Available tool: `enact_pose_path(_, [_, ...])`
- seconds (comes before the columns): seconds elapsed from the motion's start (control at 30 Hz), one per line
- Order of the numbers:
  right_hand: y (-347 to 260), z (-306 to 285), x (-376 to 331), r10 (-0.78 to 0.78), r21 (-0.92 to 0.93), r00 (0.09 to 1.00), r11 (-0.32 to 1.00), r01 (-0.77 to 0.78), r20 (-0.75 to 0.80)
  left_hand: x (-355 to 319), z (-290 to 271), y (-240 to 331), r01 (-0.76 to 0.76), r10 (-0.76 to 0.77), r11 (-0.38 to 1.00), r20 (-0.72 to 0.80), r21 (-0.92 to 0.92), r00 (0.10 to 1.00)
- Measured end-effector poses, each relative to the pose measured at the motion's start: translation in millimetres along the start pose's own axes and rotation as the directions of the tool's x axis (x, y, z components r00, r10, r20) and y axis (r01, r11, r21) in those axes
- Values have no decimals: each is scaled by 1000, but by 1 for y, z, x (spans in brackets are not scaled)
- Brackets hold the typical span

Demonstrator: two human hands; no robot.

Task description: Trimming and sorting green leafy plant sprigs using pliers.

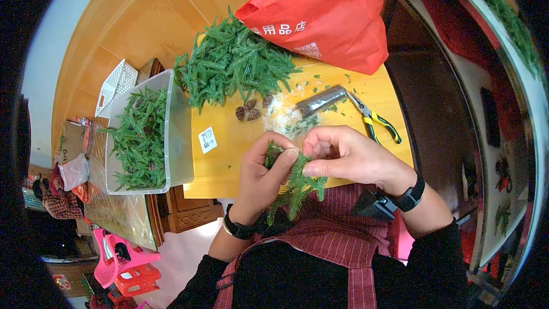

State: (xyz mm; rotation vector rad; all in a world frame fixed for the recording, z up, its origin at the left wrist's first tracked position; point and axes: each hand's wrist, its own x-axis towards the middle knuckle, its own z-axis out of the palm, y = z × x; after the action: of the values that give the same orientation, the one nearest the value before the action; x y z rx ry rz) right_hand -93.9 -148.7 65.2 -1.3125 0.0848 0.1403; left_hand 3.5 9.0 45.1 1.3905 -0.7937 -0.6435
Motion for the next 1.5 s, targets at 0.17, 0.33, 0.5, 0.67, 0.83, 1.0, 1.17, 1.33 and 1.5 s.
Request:
enact_pose_path(0.17, [1, 3, 0, 37, -83, 999, 996, -37, -7, 2, -2, 1, -38, 37, 998, 33, 40, 999])
enact_pose_path(0.33, [-3, 12, 6, -377, -660, 921, 717, 226, -94, 4, -11, 8, 123, -120, 991, 71, -44, 990])
enact_pose_path(0.5, [-4, 19, 11, -548, -889, 834, 412, 200, -66, 5, -13, 9, 171, -168, 982, 42, -78, 985])
enact_pose_path(0.67, [-5, 20, 17, -644, -974, 765, 164, 158, 16, 6, -13, 3, 139, -142, 983, -22, -119, 990])
enact_pose_path(0.83, [-3, 20, 24, -712, -991, 690, -69, 115, 130, 7, -9, 2, 124, -142, 967, -69, -222, 987])
enact_pose_path(1.0, [-4, 20, 36, -790, -984, 587, -142, 106, 178, 8, -7, 4, 78, -133, 916, -116, -393, 984])
enact_pose_path(1.17, [-12, 20, 38, -763, -993, 639, -36, 112, 100, 7, -7, 0, 21, -119, 898, -197, -439, 973])
enact_pose_path(1.33, [-14, -4, 17, -345, -747, 934, 645, 161, -96, -3, 0, -3, -97, 44, 958, -194, -269, 980])
enact_pose_path(1.5, [-5, 1, 11, -56, -127, 985, 991, 35, -165, -3, 1, -7, -267, 248, 960, -186, -86, 951])
